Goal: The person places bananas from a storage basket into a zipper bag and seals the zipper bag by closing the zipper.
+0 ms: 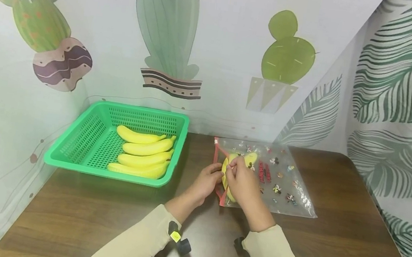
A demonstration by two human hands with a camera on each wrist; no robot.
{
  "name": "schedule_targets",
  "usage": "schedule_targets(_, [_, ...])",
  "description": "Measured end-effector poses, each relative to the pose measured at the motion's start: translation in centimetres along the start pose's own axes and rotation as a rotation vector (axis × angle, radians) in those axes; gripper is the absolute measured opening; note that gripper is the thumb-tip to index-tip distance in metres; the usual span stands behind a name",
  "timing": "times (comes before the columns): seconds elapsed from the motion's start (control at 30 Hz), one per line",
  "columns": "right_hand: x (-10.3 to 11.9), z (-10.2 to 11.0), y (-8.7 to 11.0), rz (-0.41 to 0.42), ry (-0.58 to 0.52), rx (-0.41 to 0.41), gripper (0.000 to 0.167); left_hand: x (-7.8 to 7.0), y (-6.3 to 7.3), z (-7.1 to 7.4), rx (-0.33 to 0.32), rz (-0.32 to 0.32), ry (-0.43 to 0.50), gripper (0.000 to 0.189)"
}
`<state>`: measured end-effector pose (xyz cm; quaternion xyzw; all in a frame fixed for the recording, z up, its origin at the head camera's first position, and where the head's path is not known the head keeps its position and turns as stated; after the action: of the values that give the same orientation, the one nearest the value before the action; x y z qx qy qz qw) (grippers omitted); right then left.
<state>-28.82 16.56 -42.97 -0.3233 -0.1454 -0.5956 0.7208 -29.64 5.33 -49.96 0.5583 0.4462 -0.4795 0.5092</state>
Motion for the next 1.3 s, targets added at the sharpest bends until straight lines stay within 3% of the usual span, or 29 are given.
schedule_targets(0.4, [-0.1, -0.3, 0.1, -0.006, 0.003, -0.008, 0.014, 0.1, 0.3, 0.3, 0.000, 0.025, 0.011, 0.043])
schedule_targets(0.77, [0.1, -0.3, 0.0, 0.008, 0.003, -0.015, 0.012, -0.3, 0.5, -0.4, 0.058, 0.006, 0.126, 0.044])
schedule_targets(1.3, [0.1, -0.3, 0.0, 0.008, -0.001, 0.011, 0.014, 0.5, -0.1, -1.5, 0.133, 0.003, 0.178, 0.047])
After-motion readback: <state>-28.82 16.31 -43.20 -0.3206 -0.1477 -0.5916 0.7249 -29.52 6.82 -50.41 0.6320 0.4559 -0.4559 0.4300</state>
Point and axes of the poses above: each hand's wrist, its own y-axis away from the middle knuckle, its own z-axis out of the back of the hand, x = y × z, the point moved 8 cm from there along -y, towards the middle knuckle, and after that the axes turned 4 degrees about -x, right-handed, at the moved point
